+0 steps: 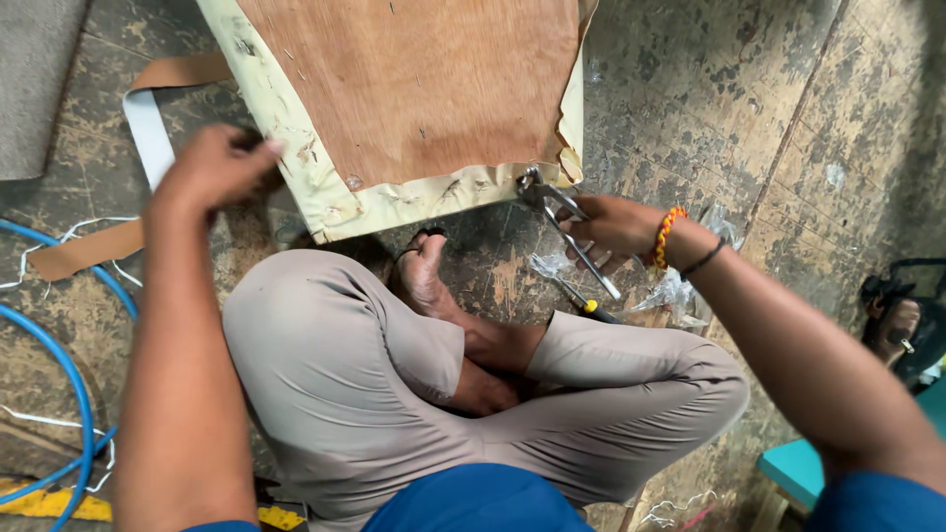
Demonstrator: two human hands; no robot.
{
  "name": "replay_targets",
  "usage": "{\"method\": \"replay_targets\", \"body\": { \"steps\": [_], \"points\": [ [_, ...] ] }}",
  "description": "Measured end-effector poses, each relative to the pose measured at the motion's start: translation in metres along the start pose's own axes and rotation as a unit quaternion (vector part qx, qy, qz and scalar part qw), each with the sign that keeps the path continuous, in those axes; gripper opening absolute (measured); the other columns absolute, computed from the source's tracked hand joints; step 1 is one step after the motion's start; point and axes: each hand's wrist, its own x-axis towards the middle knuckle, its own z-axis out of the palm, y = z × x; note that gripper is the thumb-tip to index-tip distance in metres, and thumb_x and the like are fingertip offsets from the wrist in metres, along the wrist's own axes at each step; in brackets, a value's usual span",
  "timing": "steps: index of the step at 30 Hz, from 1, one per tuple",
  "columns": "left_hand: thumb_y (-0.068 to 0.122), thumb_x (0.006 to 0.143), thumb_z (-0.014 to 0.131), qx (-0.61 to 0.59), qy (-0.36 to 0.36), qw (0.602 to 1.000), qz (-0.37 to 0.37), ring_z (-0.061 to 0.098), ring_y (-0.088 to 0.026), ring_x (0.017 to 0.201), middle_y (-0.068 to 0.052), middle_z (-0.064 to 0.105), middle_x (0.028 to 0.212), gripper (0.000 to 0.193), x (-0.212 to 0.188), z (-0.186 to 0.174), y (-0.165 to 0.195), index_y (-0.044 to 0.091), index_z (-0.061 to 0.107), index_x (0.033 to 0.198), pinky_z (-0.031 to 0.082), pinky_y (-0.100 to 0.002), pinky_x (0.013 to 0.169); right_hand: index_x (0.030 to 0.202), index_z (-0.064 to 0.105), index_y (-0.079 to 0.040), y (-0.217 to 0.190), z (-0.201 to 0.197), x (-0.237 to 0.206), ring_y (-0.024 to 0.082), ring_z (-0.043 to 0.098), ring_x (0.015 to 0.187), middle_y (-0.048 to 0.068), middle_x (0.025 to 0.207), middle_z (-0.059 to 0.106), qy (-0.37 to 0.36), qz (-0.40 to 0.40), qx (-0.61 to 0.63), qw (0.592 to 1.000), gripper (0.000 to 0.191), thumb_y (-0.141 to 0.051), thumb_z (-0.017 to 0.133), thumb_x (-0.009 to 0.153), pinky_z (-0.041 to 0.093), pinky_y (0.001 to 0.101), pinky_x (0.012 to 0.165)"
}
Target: The person sits on the floor and removes old fabric from a wooden furniture piece, likely a chair seat. They use a screwdriver to pry up staples and pliers to pull them out, peeling the fabric away from the wooden frame.
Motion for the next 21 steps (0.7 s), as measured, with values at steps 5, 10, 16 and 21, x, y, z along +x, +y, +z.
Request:
{"method": "replay_targets", "body": {
  "steps": [5,10,16,21],
  "points": [
    [0.039,0.092,0.07,-0.064,-0.039,0.997,0.033,0.072,-0.022,0.073,-0.014,0.075,0.094,0.051,0.009,0.022,-0.006,-0.003,0.065,0.121,0.058,-0.038,0.062,0.133,0.055,-0.012,-0.055,-0.006,-0.009,0.017,0.069,0.086,0.005,0.105,0.069,0.001,0.049,-0.142,0.989,0.036,-0.031,0.052,0.103,0.065,0.0402,0.071],
    [0.035,0.094,0.076,0.089,0.04,0.995,-0.01,0.074,-0.025,0.071,-0.018,0.075,0.091,0.046,0.002,0.018,0.012,-0.003,0.064,0.117,0.056,-0.041,0.071,0.131,0.055,-0.017,-0.093,-0.006,-0.004,0.018,0.068,0.071,0.009,0.091,0.069,-0.021,0.092,-0.227,0.969,0.033,-0.03,0.05,0.102,0.058,0.0392,0.06],
    [0.034,0.093,0.076,0.067,0.036,0.996,-0.052,0.076,-0.025,0.068,-0.015,0.076,0.095,0.044,-0.002,0.015,0.025,0.0,0.061,0.118,0.057,-0.039,0.073,0.135,0.047,-0.013,-0.066,0.009,0.015,0.021,0.068,0.064,0.01,0.085,0.069,0.021,0.058,-0.213,0.975,0.032,-0.019,0.05,0.104,0.061,0.0347,0.055],
    [0.033,0.093,0.075,0.054,0.038,0.996,-0.063,0.076,-0.023,0.067,-0.014,0.077,0.095,0.042,-0.002,0.016,0.024,0.001,0.062,0.117,0.057,-0.037,0.071,0.139,0.05,-0.012,0.009,0.059,0.016,0.019,0.07,0.068,0.012,0.091,0.073,0.073,-0.079,0.039,0.993,0.036,-0.021,0.051,0.104,0.057,0.0366,0.058]
  ]
}}
